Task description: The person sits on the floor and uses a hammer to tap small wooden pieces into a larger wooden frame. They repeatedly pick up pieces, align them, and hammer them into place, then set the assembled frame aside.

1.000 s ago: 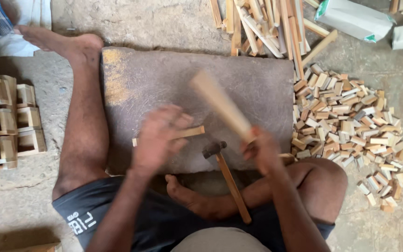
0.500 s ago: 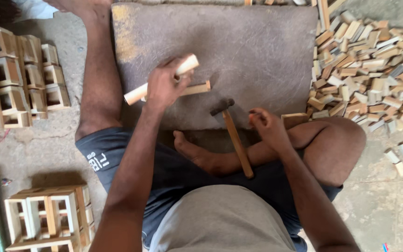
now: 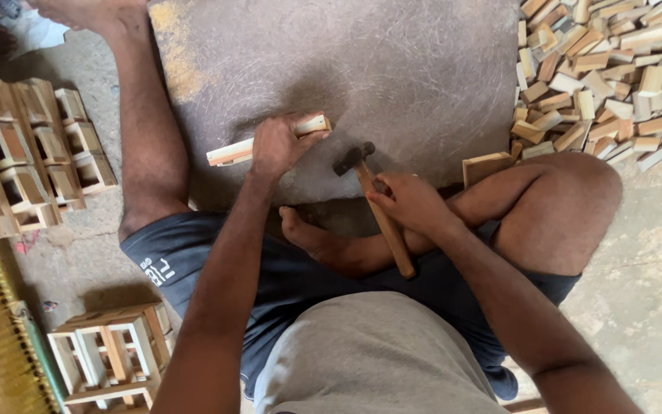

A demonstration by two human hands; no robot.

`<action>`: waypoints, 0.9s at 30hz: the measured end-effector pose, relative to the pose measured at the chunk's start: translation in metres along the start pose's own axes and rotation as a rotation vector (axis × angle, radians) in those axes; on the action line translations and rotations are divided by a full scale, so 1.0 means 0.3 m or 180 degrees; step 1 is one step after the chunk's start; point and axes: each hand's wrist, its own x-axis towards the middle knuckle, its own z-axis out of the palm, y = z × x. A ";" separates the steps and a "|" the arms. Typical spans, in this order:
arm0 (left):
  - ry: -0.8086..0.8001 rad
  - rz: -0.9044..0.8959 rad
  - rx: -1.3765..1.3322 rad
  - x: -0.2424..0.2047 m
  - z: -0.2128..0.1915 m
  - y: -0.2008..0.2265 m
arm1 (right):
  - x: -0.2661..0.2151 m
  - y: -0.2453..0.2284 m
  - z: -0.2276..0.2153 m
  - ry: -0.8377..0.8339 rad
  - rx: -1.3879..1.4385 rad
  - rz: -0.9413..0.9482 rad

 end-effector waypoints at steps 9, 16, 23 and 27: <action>-0.0011 0.0085 -0.0033 0.029 0.004 0.022 | 0.047 0.054 0.122 0.0038 0.1662 0.0987; -0.0024 0.0157 -0.0051 0.015 -0.004 0.023 | 0.129 0.051 0.139 0.0789 0.2190 0.0739; -0.0024 0.0214 0.0011 -0.003 0.003 0.000 | 0.133 0.010 0.127 0.0813 0.2006 0.0691; 0.0010 0.0177 0.0028 0.026 0.011 -0.003 | 0.050 -0.053 0.023 0.1848 0.0915 -0.0640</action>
